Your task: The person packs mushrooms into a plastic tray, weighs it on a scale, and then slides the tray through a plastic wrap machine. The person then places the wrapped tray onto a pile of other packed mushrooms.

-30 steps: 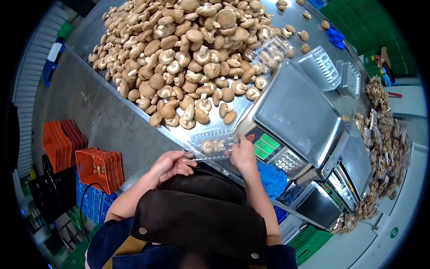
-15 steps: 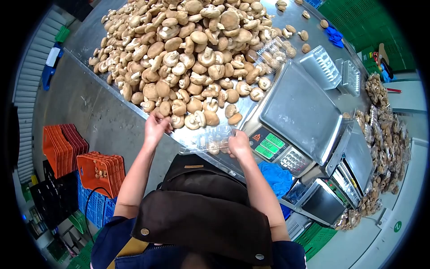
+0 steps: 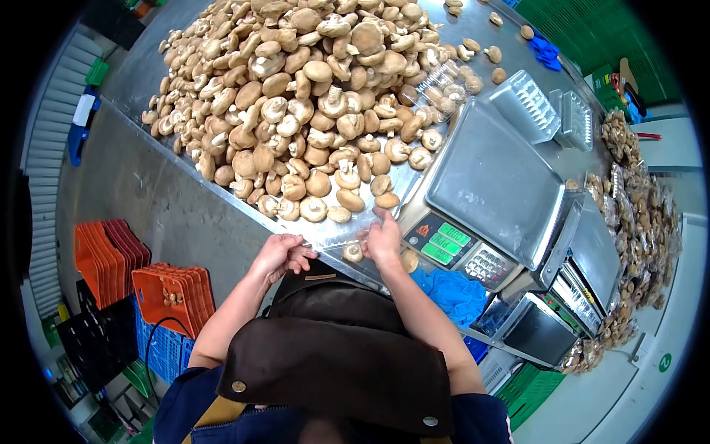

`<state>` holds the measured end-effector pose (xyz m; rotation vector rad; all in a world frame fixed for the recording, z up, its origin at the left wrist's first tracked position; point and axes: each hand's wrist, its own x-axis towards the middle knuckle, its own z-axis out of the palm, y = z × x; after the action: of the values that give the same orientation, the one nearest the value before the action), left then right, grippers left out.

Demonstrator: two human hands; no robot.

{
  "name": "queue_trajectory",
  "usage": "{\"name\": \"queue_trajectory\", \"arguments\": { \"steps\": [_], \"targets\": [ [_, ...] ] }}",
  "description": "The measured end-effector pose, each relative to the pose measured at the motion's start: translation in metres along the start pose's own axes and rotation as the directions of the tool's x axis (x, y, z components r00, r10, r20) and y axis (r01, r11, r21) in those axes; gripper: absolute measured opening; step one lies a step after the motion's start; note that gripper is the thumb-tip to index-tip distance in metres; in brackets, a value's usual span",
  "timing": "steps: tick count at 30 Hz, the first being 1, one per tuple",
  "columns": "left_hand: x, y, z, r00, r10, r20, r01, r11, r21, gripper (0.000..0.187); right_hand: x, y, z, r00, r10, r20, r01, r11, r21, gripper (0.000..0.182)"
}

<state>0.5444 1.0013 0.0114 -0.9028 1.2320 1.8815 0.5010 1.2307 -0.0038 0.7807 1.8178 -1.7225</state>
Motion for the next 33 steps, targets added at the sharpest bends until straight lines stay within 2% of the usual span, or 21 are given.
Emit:
{"name": "queue_trajectory", "arguments": {
  "steps": [4, 7, 9, 11, 13, 14, 15, 17, 19, 20, 21, 23, 29, 30, 33],
  "targets": [
    [0.029, 0.015, 0.006, 0.993, 0.103, -0.059, -0.107, 0.992, -0.062, 0.020, 0.026, -0.019, 0.015, 0.996, -0.025, -0.084, 0.031, 0.997, 0.065, 0.033],
    [0.045, 0.030, 0.022, 0.973, 0.219, -0.066, -0.216, 0.975, 0.057, 0.015, 0.054, -0.030, 0.023, 0.983, -0.149, -0.105, 0.151, 0.988, 0.017, 0.032],
    [0.055, 0.037, 0.031, 0.972, 0.214, -0.095, -0.217, 0.976, -0.017, 0.014, 0.076, -0.038, 0.025, 0.974, -0.186, -0.131, 0.185, 0.982, -0.022, 0.023],
    [0.078, 0.034, 0.035, 0.934, 0.297, -0.197, -0.311, 0.950, -0.043, 0.019, 0.092, -0.054, 0.030, 0.942, -0.284, -0.180, 0.275, 0.959, -0.073, 0.019],
    [0.082, 0.041, 0.044, 0.880, 0.400, -0.257, -0.429, 0.900, -0.069, 0.026, 0.130, -0.041, 0.031, 0.793, -0.571, -0.211, 0.480, 0.799, -0.362, 0.020],
    [0.090, 0.043, 0.044, 0.888, 0.363, -0.284, -0.403, 0.910, -0.097, 0.024, 0.151, -0.032, 0.031, 0.705, -0.677, -0.210, 0.525, 0.698, -0.488, 0.022],
    [0.094, 0.043, 0.045, 0.895, 0.322, -0.309, -0.375, 0.919, -0.127, 0.023, 0.154, -0.035, 0.032, 0.614, -0.761, -0.208, 0.579, 0.613, -0.537, 0.026],
    [0.101, 0.037, 0.051, 0.829, 0.437, -0.349, -0.508, 0.850, -0.141, 0.021, 0.152, -0.031, 0.028, 0.783, -0.597, -0.176, 0.532, 0.789, -0.308, 0.029],
    [0.106, 0.028, 0.054, 0.769, 0.486, -0.416, -0.578, 0.806, -0.127, 0.020, 0.105, -0.052, 0.025, 0.927, -0.361, -0.104, 0.362, 0.932, -0.008, 0.033],
    [0.101, 0.026, 0.058, 0.749, 0.507, -0.426, -0.609, 0.781, -0.141, 0.019, 0.096, -0.046, 0.023, 0.935, -0.333, -0.124, 0.342, 0.938, 0.062, 0.035],
    [0.096, 0.023, 0.062, 0.732, 0.523, -0.438, -0.635, 0.756, -0.158, 0.018, 0.087, -0.042, 0.019, 0.942, -0.318, -0.111, 0.322, 0.947, 0.019, 0.036],
    [0.092, 0.013, 0.060, 0.730, 0.542, -0.416, -0.638, 0.758, -0.133, 0.019, 0.068, -0.039, 0.016, 0.948, -0.302, -0.104, 0.314, 0.940, 0.135, 0.035],
    [0.054, 0.018, 0.071, 0.706, 0.613, -0.353, -0.662, 0.749, -0.024, 0.021, 0.049, -0.023, 0.014, 0.887, -0.420, -0.194, 0.460, 0.847, 0.267, 0.033],
    [0.050, 0.021, 0.072, 0.708, 0.613, -0.350, -0.654, 0.757, 0.004, 0.021, 0.041, -0.027, 0.010, 0.897, -0.406, -0.176, 0.440, 0.858, 0.264, 0.033],
    [0.031, 0.034, 0.082, 0.712, 0.610, -0.348, -0.639, 0.768, 0.038, 0.022, 0.054, -0.015, 0.006, 0.759, -0.594, -0.266, 0.636, 0.764, 0.108, 0.034]
  ]
}}
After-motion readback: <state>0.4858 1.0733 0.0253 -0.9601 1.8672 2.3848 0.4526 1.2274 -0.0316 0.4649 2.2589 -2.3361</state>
